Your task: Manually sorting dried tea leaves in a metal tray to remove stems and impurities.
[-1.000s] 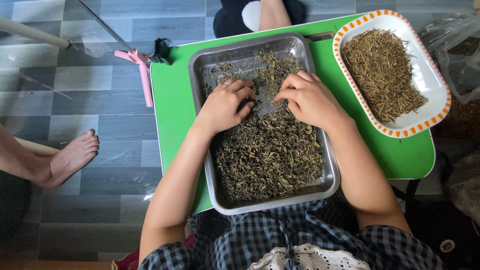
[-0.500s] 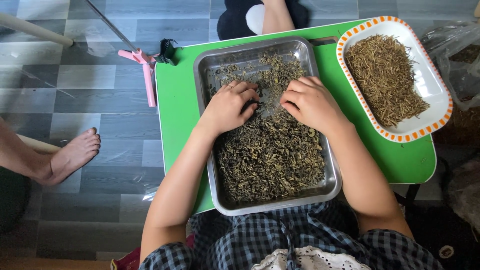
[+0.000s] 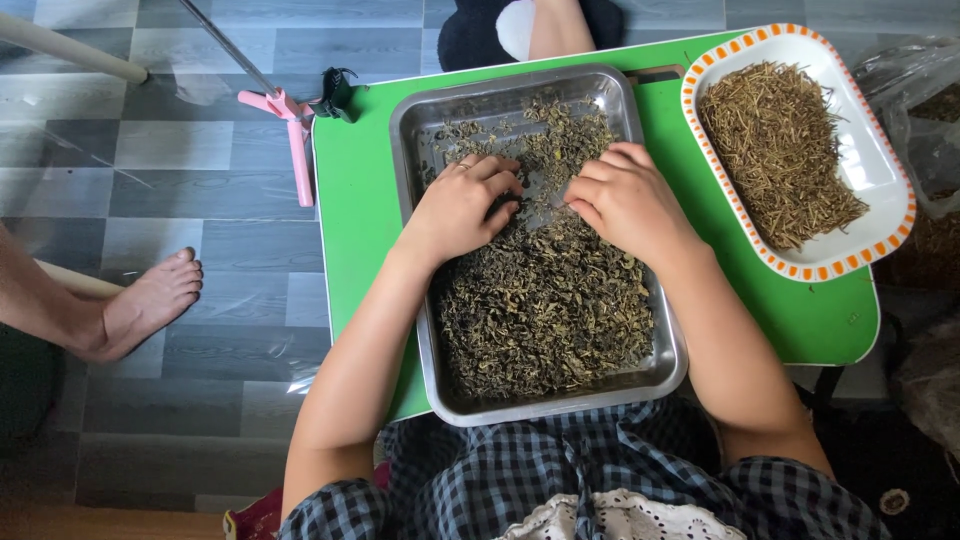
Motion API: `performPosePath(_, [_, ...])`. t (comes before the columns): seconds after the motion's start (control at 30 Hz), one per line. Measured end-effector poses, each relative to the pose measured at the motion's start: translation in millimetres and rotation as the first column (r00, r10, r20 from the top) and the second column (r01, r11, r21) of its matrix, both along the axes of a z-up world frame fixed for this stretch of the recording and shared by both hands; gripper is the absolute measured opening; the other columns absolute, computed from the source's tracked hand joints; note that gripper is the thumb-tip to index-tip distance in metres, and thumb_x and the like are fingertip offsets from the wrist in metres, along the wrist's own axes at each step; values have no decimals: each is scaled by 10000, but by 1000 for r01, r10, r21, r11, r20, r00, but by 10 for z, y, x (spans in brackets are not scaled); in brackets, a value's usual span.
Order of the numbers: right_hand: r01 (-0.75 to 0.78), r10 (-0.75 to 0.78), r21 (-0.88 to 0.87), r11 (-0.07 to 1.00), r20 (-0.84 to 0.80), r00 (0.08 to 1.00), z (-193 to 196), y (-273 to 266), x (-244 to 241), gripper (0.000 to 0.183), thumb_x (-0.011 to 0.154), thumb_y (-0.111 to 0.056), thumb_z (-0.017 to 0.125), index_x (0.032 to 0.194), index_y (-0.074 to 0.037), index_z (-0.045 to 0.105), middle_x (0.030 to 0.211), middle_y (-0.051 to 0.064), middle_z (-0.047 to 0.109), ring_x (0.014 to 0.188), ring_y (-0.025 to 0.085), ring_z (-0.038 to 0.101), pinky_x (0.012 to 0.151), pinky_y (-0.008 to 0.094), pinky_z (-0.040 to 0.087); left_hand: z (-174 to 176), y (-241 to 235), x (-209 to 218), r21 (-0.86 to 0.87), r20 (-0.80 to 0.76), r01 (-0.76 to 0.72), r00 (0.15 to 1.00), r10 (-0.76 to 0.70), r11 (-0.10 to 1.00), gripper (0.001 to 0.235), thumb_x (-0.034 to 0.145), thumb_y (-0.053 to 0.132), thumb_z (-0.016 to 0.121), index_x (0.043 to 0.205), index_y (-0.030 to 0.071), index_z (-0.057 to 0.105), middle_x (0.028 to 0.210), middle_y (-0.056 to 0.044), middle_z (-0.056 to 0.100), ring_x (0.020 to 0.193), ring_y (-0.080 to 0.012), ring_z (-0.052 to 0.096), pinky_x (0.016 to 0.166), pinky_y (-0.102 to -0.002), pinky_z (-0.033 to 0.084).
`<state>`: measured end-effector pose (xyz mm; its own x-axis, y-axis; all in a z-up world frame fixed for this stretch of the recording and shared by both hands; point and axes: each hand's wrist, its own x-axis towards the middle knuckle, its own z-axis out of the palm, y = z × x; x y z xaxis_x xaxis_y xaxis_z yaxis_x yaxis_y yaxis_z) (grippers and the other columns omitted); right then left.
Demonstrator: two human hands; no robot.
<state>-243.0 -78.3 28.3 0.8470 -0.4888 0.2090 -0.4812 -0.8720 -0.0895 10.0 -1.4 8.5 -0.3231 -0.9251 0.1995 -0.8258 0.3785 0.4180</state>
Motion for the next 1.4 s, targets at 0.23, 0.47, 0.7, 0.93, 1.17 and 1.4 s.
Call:
performPosePath(0.23, [-7,5,47,999,36,999,26,22,13,59,917,-174,722,941,-132,755,918,28,705,1012,225,645,1160,510,359,17,-11,-3,-16,2,0,1000,0,1000,142,952,285,661,1032,168,675,1197,-42,659,1158,-302,617,914,-451,517])
performPosePath(0.47, [1,-3,76,997,30,1000,19,11,6,60,889,-176,762,943,-151,752,910,6,698,1013,215,645,1165,531,347,5,-8,4,-7,3,5,1000,-5,1000,130,950,271,668,1033,170,672,1191,-43,656,1163,-302,615,933,-459,512])
performPosePath(0.7, [-5,4,27,1000,24,1000,-16,8,5,52,929,-182,736,928,-146,774,896,14,724,991,201,661,1204,528,288,-26,-18,9,-25,8,4,1000,-4,1000,137,940,274,679,1031,172,670,1195,-33,661,1154,-296,618,941,-461,512])
performPosePath(0.93, [-31,17,-160,987,-87,996,-57,47,53,93,952,-180,695,946,-126,771,859,26,711,981,200,656,1219,540,256,-49,-31,35,-23,-11,5,1000,-5,1000,116,935,248,688,1023,175,666,1203,-23,664,1168,-290,621,959,-459,508])
performPosePath(1.17, [-40,27,-170,985,-80,996,-46,53,50,99,944,-190,700,930,-109,756,866,36,697,999,209,648,1210,545,257,-31,-34,32,-24,-11,5,1000,-5,1000,121,933,255,693,1023,177,667,1193,-27,671,1166,-290,625,960,-461,510])
performPosePath(1.4, [-53,49,-139,989,-32,998,7,63,43,90,944,-181,724,917,-109,770,840,24,689,956,203,639,1217,568,257,-35,-30,32,-37,-12,7,1000,-7,999,121,935,262,687,1021,179,667,1201,-29,669,1158,-290,624,949,-454,513])
